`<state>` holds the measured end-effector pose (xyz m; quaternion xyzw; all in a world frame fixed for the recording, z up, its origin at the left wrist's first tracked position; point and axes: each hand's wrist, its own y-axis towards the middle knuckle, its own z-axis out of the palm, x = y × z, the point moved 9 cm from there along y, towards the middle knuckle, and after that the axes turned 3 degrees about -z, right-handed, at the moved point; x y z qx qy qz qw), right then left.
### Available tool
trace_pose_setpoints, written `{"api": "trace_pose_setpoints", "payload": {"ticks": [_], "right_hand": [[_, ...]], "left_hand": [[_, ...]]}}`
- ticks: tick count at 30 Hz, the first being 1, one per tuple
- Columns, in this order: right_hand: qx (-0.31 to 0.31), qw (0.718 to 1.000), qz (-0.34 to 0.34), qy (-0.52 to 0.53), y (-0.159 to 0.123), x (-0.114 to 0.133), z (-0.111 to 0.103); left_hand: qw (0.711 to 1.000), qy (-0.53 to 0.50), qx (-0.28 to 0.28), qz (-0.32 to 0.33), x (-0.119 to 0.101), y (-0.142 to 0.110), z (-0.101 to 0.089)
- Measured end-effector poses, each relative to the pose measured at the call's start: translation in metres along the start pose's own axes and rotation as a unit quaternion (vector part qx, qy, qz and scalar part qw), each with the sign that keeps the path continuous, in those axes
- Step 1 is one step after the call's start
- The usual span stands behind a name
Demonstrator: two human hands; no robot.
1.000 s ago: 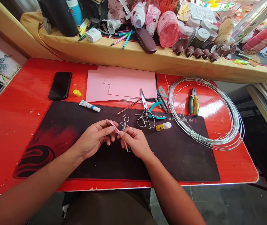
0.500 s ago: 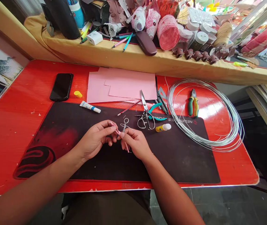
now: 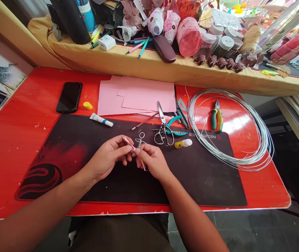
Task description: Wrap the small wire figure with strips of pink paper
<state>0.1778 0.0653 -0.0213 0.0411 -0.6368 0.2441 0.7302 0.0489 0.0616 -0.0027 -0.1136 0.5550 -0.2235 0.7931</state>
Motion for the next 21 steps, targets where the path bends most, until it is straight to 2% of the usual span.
{"api": "trace_pose_setpoints", "payload": {"ticks": [13,21], "right_hand": [[0.010,1.000,0.003,0.000,0.000,0.001,0.002],[0.012,1.000,-0.003,0.000,0.000,0.001,0.001]], "left_hand": [[1.000,0.002,-0.014,0.002,-0.004,0.001,-0.019],[1.000,0.000,-0.013,0.010,-0.002,0.002,-0.019]]}}
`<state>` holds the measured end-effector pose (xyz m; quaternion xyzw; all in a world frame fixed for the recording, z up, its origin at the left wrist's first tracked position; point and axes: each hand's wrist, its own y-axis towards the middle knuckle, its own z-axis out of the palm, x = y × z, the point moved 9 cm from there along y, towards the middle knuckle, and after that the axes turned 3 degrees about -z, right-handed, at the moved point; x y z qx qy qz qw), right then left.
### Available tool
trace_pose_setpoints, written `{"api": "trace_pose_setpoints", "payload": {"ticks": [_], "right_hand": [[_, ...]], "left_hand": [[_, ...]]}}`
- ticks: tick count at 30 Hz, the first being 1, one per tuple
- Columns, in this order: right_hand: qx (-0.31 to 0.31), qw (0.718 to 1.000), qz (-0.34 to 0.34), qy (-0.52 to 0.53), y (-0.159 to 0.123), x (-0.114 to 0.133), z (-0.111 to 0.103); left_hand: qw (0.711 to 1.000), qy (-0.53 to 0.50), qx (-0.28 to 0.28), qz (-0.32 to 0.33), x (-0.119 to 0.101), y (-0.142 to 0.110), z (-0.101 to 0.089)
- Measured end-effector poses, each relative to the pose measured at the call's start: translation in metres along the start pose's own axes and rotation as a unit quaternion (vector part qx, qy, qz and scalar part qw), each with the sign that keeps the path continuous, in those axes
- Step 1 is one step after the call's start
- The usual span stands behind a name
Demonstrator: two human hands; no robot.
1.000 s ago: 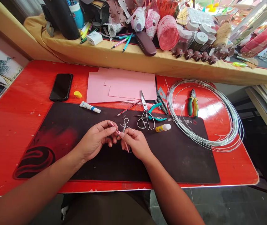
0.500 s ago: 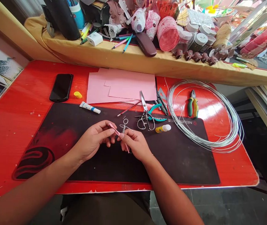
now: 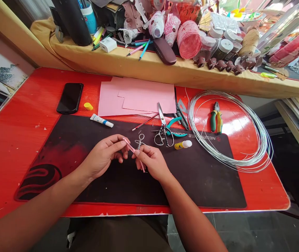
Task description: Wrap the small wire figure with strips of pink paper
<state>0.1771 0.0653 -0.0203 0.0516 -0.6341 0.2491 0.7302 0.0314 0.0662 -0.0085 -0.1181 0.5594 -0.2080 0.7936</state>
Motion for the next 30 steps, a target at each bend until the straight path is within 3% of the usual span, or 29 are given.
{"api": "trace_pose_setpoints", "payload": {"ticks": [8,30], "right_hand": [[0.008,1.000,0.007,0.012,0.000,-0.002,0.000],[0.014,0.997,0.008,0.072,0.001,-0.008,-0.002]], "left_hand": [[1.000,0.007,0.019,0.020,-0.007,0.001,0.004],[1.000,-0.014,0.016,-0.003,-0.003,0.006,0.011]]}}
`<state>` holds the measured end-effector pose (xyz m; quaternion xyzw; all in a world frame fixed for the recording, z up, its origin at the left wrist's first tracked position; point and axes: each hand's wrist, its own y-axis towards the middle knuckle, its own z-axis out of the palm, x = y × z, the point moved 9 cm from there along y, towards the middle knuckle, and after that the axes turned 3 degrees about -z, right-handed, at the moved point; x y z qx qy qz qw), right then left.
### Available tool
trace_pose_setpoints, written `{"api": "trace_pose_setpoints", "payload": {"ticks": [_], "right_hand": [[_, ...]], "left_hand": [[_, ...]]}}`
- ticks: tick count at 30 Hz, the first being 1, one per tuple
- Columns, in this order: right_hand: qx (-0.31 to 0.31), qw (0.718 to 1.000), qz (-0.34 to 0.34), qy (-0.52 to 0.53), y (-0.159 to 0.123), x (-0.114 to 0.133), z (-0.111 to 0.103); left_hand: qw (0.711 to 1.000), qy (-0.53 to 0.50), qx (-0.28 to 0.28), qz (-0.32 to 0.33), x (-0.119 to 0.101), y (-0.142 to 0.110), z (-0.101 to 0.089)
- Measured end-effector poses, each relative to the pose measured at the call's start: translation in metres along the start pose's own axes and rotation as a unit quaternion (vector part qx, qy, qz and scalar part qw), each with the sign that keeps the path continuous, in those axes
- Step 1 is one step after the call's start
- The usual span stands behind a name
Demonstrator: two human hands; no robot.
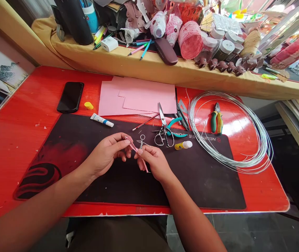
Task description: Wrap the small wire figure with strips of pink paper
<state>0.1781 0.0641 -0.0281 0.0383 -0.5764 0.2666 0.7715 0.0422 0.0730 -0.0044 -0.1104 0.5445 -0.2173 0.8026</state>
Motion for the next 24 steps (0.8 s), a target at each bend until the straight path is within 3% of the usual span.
{"api": "trace_pose_setpoints", "payload": {"ticks": [16,20,24], "right_hand": [[-0.013,1.000,0.009,0.008,0.001,-0.002,0.000],[-0.026,0.999,-0.001,0.032,0.001,0.000,-0.001],[-0.013,0.998,-0.020,0.052,-0.003,0.004,0.005]], "left_hand": [[1.000,0.018,-0.010,-0.009,-0.001,-0.003,-0.007],[0.996,0.015,-0.072,0.046,-0.014,0.001,-0.027],[0.971,0.176,-0.106,0.120,-0.029,0.015,-0.027]]}}
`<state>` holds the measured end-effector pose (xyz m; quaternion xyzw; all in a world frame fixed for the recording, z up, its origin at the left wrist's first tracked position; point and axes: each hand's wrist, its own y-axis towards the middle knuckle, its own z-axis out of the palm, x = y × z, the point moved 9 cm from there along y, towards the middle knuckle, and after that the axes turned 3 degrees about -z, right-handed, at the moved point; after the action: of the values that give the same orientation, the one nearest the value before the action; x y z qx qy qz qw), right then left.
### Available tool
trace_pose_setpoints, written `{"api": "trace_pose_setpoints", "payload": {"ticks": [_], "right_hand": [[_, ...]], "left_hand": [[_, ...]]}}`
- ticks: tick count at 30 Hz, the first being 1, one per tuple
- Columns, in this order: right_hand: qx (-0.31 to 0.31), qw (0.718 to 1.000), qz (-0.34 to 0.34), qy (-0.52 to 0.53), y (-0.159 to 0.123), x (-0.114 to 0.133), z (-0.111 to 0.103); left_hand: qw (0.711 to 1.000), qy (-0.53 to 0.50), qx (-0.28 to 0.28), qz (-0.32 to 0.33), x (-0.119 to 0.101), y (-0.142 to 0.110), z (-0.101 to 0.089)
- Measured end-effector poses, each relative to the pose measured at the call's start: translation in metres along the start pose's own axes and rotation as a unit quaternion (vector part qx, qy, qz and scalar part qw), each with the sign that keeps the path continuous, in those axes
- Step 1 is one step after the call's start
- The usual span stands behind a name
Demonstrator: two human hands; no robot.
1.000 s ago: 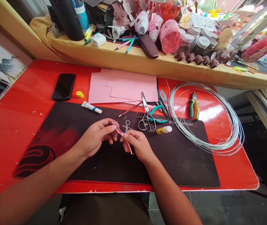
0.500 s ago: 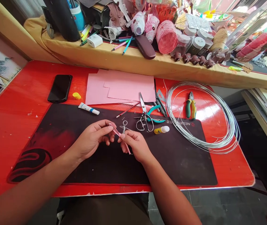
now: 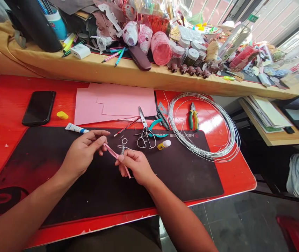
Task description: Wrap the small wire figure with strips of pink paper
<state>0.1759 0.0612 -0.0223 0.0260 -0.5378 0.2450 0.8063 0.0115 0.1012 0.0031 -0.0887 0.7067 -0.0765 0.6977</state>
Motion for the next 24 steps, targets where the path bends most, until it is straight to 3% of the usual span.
{"api": "trace_pose_setpoints", "payload": {"ticks": [4,9,11,15,18,20,22,24], "right_hand": [[0.027,0.999,-0.011,0.019,-0.016,0.006,0.010],[0.044,0.998,-0.020,0.041,-0.045,0.013,0.016],[0.023,0.998,-0.028,0.044,-0.054,0.016,0.010],[-0.028,0.997,-0.039,0.056,-0.066,0.019,-0.008],[-0.040,0.996,-0.034,0.071,-0.071,0.016,-0.014],[-0.040,0.995,-0.035,0.083,-0.072,0.015,-0.015],[-0.043,0.994,-0.038,0.093,-0.074,0.016,-0.015],[-0.056,0.993,-0.041,0.100,-0.074,0.018,-0.016]], "left_hand": [[0.975,0.179,0.049,0.125,-0.016,0.013,0.042],[0.878,0.333,0.153,0.307,-0.029,0.011,0.134],[0.856,0.353,0.175,0.335,-0.029,0.010,0.165],[0.855,0.334,0.172,0.357,-0.031,0.010,0.203],[0.863,0.312,0.168,0.361,-0.034,0.009,0.215],[0.878,0.274,0.171,0.354,-0.037,0.009,0.211],[0.906,0.232,0.163,0.315,-0.038,0.012,0.192],[0.942,0.206,0.131,0.229,-0.034,0.017,0.159]]}}
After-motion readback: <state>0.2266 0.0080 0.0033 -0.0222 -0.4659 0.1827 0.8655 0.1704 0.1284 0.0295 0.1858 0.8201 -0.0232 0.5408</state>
